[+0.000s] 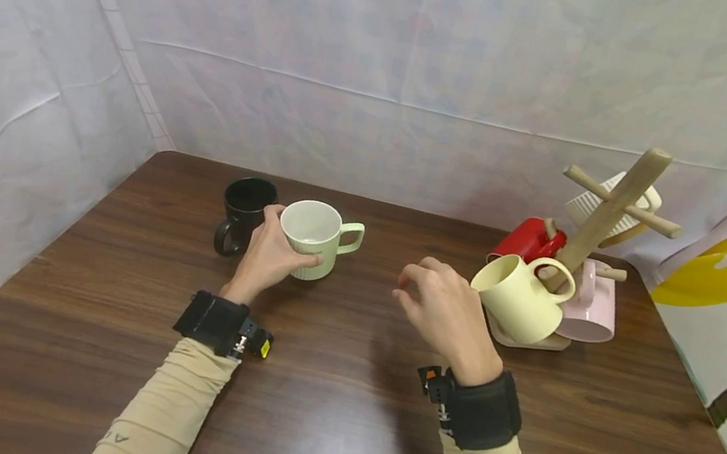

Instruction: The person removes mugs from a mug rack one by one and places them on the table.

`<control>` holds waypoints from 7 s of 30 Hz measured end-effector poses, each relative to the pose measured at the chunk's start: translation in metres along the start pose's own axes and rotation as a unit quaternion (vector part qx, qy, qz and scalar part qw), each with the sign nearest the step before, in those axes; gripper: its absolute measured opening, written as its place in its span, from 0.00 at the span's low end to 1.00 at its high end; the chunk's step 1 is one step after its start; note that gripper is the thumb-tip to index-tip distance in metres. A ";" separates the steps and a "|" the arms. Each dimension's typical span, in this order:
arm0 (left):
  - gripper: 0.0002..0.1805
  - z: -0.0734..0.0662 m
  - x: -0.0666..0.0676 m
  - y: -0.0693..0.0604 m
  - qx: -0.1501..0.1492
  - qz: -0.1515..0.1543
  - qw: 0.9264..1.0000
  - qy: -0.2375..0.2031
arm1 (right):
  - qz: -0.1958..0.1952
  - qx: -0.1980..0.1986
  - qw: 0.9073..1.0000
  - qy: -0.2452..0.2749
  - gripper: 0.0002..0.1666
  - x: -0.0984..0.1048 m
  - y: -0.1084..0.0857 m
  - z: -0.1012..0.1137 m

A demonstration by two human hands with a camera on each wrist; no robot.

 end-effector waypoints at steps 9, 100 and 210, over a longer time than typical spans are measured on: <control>0.51 0.005 -0.003 0.001 0.015 0.015 1.000 0.004 | -0.003 0.002 1.000 0.001 0.03 0.001 0.000 0.000; 0.10 -0.129 0.025 -0.051 -0.170 0.250 0.913 0.275 | 0.005 -0.017 0.999 0.027 0.08 0.011 -0.005 -0.007; 0.09 -0.223 -0.076 -0.190 -0.549 0.190 0.716 0.387 | -0.277 -0.306 0.817 0.403 0.06 0.143 -0.044 -0.233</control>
Point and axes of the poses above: each hand's wrist, its own y-axis towards the middle knuckle, its own x-axis out of the back of the hand, z = x × y, the point moved 8 cm from there along y, towards the middle knuckle
